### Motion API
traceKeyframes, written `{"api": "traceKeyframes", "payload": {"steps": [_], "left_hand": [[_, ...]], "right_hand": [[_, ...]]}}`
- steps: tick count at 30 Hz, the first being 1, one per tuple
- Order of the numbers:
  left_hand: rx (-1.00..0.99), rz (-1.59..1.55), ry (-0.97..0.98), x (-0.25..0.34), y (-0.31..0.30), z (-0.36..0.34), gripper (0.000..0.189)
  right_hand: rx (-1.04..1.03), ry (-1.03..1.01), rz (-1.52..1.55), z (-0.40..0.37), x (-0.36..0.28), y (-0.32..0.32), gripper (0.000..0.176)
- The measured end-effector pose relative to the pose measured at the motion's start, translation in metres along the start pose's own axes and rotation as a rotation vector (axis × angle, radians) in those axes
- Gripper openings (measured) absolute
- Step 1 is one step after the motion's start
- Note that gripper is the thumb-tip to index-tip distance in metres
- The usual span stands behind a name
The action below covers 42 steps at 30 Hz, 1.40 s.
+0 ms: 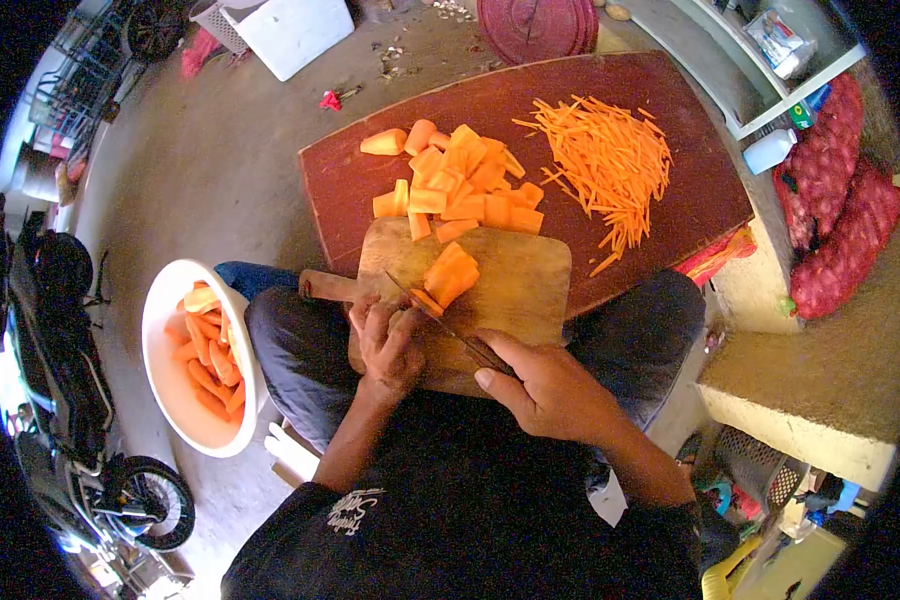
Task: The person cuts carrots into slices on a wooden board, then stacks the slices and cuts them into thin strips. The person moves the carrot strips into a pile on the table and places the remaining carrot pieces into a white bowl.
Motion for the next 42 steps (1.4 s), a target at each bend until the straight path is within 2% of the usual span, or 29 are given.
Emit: {"api": "traceKeyframes", "payload": {"steps": [3,9,15,18,21,30,33,36,39,42], "left_hand": [[0.007,0.000,0.026,0.002,0.000,0.004,0.052],[-0.055,-0.027,0.037,0.002,-0.006,0.007,0.051],[-0.005,-0.070,0.040,0.004,-0.007,0.006,0.047],[0.025,-0.078,0.022,0.006,-0.007,0.009,0.047],[0.033,-0.053,0.015,0.005,-0.005,0.007,0.047],[0.061,-0.006,0.040,0.012,-0.002,0.006,0.039],[0.135,0.011,0.044,0.013,-0.004,0.016,0.043],[0.104,-0.049,0.001,0.012,-0.007,0.015,0.046],[0.132,-0.067,0.018,0.013,-0.007,0.018,0.047],[0.114,-0.085,0.001,0.011,-0.004,0.011,0.047]], "right_hand": [[-0.052,0.023,-0.031,0.000,0.003,-0.002,0.046],[-0.021,-0.003,-0.038,0.002,0.001,0.003,0.044],[0.001,-0.100,-0.171,0.005,0.004,0.014,0.043],[-0.012,-0.078,-0.208,0.010,0.013,0.018,0.043],[-0.023,-0.053,-0.195,0.014,0.007,0.018,0.035],[0.008,-0.115,-0.222,0.049,0.045,0.028,0.032],[-0.006,-0.115,-0.143,0.044,0.041,0.023,0.037],[0.028,-0.065,-0.037,0.023,0.013,0.016,0.039],[0.078,-0.146,-0.079,0.006,0.004,0.012,0.035],[0.022,-0.109,-0.098,0.002,0.003,0.010,0.035]]}}
Point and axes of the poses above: each hand's wrist, its own z-axis towards the middle knuckle, its own y-axis out of the palm, x = y × z, the point moved 1 cm from there along z, towards the middle knuckle, and after that the axes turned 5 degrees about z, right-handed, at the moved point
